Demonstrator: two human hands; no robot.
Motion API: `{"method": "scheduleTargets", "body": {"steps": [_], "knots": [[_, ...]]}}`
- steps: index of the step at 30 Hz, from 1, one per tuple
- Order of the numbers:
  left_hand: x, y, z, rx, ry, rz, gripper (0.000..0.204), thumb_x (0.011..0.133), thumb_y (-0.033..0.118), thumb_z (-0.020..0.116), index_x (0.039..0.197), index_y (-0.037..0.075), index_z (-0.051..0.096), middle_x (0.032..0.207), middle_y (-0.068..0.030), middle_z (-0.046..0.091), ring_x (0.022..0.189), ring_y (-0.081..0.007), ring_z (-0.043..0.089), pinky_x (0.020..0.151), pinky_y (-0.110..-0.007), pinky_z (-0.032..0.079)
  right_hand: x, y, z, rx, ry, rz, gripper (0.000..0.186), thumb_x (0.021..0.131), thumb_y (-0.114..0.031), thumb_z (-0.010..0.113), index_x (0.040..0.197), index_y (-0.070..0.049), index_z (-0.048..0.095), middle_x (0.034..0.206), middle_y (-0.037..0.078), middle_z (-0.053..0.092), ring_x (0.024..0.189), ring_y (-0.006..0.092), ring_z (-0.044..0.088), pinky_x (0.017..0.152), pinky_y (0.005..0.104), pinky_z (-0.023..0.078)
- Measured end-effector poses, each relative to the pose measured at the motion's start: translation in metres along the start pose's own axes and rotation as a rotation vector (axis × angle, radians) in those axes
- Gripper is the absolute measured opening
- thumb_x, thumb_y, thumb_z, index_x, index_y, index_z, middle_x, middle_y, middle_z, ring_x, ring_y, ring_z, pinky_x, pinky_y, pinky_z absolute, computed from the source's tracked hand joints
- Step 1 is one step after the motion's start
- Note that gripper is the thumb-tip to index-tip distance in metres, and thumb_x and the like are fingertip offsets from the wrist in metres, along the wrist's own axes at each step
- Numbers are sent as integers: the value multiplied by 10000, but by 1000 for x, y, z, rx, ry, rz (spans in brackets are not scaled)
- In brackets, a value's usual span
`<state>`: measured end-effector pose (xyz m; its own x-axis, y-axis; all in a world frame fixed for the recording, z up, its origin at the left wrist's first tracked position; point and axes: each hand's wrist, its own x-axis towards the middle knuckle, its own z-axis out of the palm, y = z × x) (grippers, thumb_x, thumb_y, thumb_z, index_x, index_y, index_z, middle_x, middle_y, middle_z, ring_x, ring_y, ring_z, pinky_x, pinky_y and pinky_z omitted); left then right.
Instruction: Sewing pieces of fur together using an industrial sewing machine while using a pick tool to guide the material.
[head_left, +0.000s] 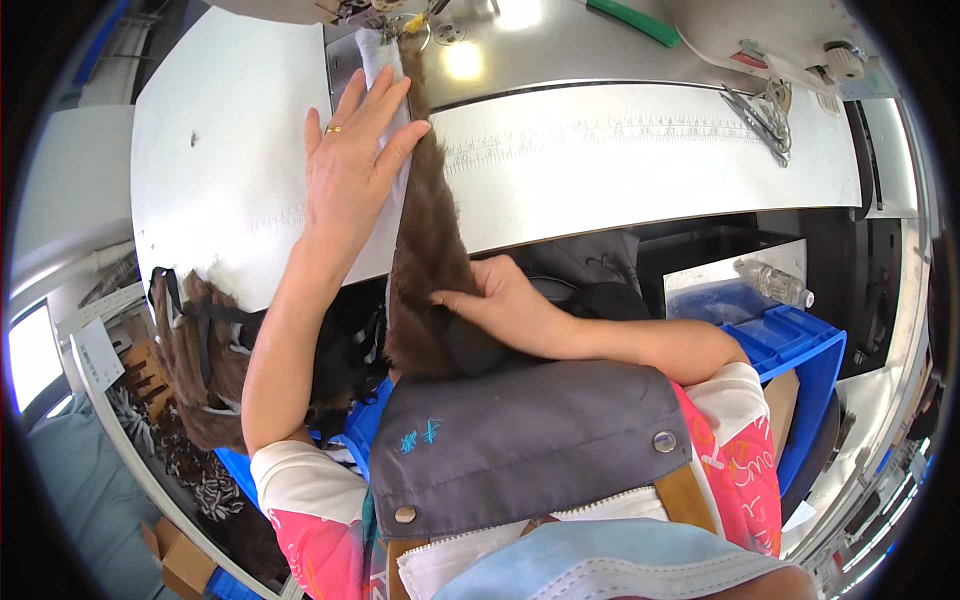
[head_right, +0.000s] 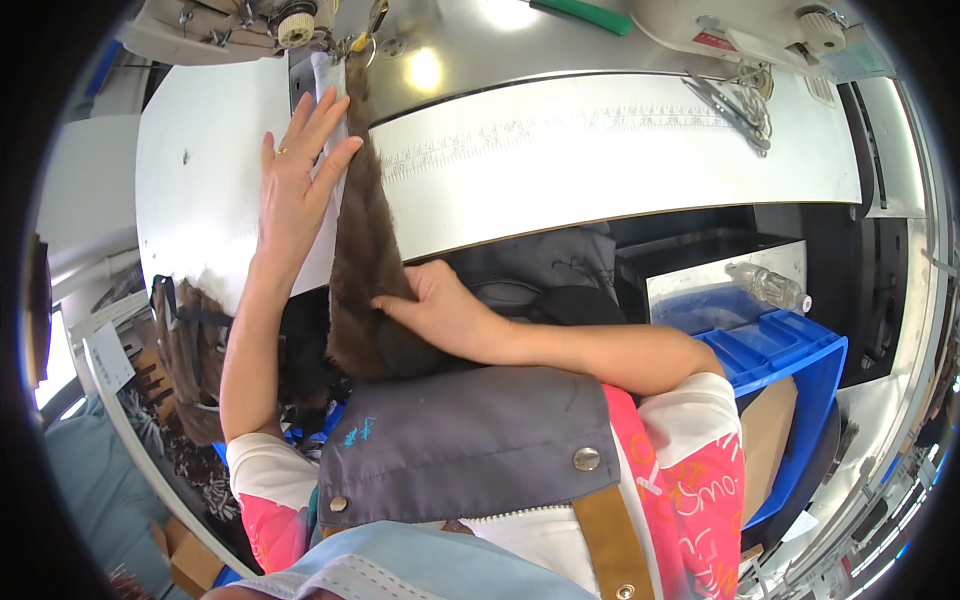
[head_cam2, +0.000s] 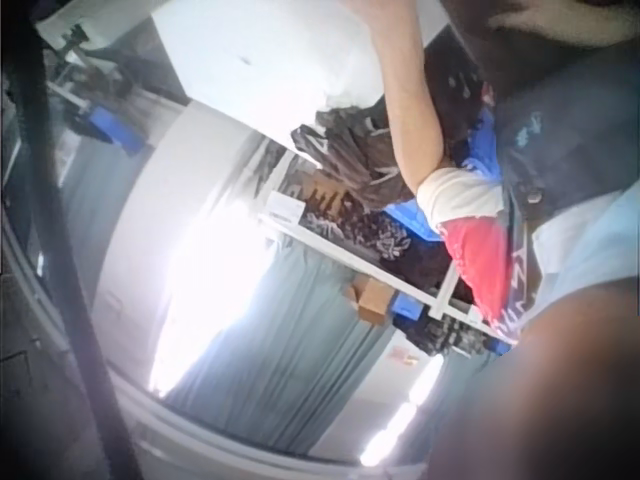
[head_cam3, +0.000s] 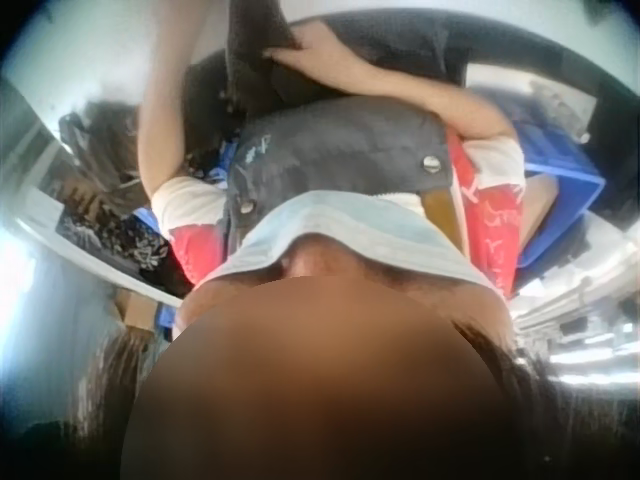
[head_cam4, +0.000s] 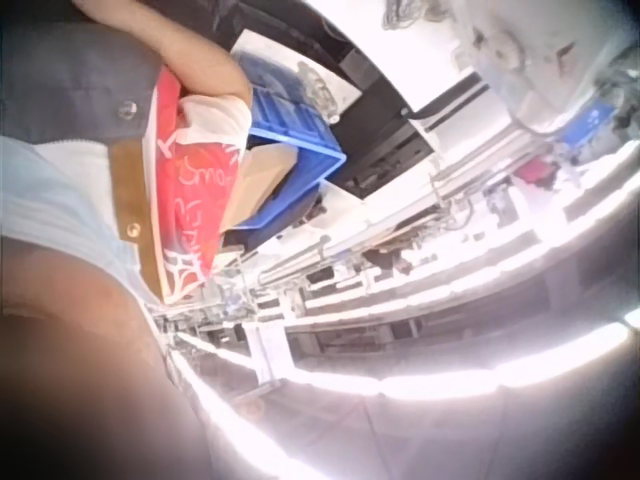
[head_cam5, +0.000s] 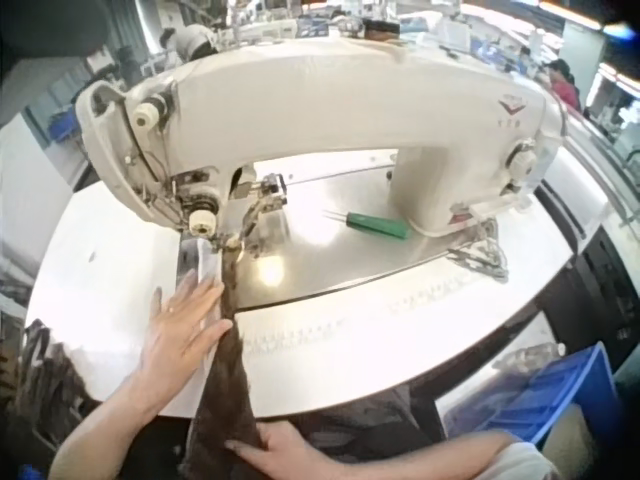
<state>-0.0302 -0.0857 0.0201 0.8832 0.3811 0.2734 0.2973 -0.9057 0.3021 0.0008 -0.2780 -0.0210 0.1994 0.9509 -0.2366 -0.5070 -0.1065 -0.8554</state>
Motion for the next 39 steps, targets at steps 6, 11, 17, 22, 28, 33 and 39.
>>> {"method": "scheduleTargets", "body": {"steps": [6, 11, 17, 22, 28, 33, 39], "knots": [[-2, 4, 2, 317, -49, 121, 484, 851, 343, 604, 1252, 83, 529, 1336, -46, 499, 1265, -218, 430, 1006, -588, 262, 0, -5, 1, -196, -10, -14, 134, 860, -59, 555, 916, 50, 607, 742, 173, 633, 713, 112, 590, 669, 294, 474], [-5, 3, 13, 316, 5, 113, 487, 829, 297, 641, 1251, 81, 529, 1334, -36, 502, 1242, -174, 459, 984, -579, 300, 5, -45, -19, -997, -267, -92, 197, 871, -182, 594, 863, 14, 604, 682, 145, 606, 626, 228, 620, 576, 340, 481], [-13, -1, 16, 241, 58, 71, 431, 855, 230, 621, 1259, 103, 536, 1336, -10, 504, 1235, -152, 470, 1003, -575, 274, 62, -143, -144, -2033, 781, -798, 93, 823, -146, 579, 845, -59, 604, 954, 123, 620, 969, 268, 569, 821, 408, 432], [-13, 0, 17, 208, 56, 50, 400, 874, 165, 584, 1267, 112, 534, 1346, -2, 494, 1243, -144, 462, 1020, -577, 244, 55, -150, -165, -2197, 756, -461, 142, 838, -191, 582, 879, -55, 590, 875, 144, 634, 851, 267, 617, 712, 391, 479], [-12, -1, 17, 177, 50, 44, 409, 875, 167, 583, 1276, 110, 526, 1356, -5, 485, 1252, -144, 454, 1034, -575, 204, 51, -86, -35, -1428, 456, -456, 366, 860, -238, 595, 1159, -53, 493, 523, 80, 563, 443, 280, 561, 424, 380, 420], [-12, -1, 16, 167, 38, 43, 422, 876, 169, 580, 1288, 106, 513, 1362, -16, 479, 1256, -144, 449, 1041, -571, 188, 70, -74, -23, -1461, 485, -438, 407, 854, -209, 583, 1190, -3, 481, 480, 88, 538, 415, 281, 547, 405, 380, 411], [-15, -2, 17, 150, 19, 24, 424, 894, 149, 550, 1312, 108, 491, 1384, -16, 454, 1275, -148, 427, 1067, -544, 114, 76, -73, -20, -1491, 492, -354, 397, 843, -211, 583, 1170, 1, 509, 471, 92, 532, 414, 285, 543, 401, 376, 412]]}}
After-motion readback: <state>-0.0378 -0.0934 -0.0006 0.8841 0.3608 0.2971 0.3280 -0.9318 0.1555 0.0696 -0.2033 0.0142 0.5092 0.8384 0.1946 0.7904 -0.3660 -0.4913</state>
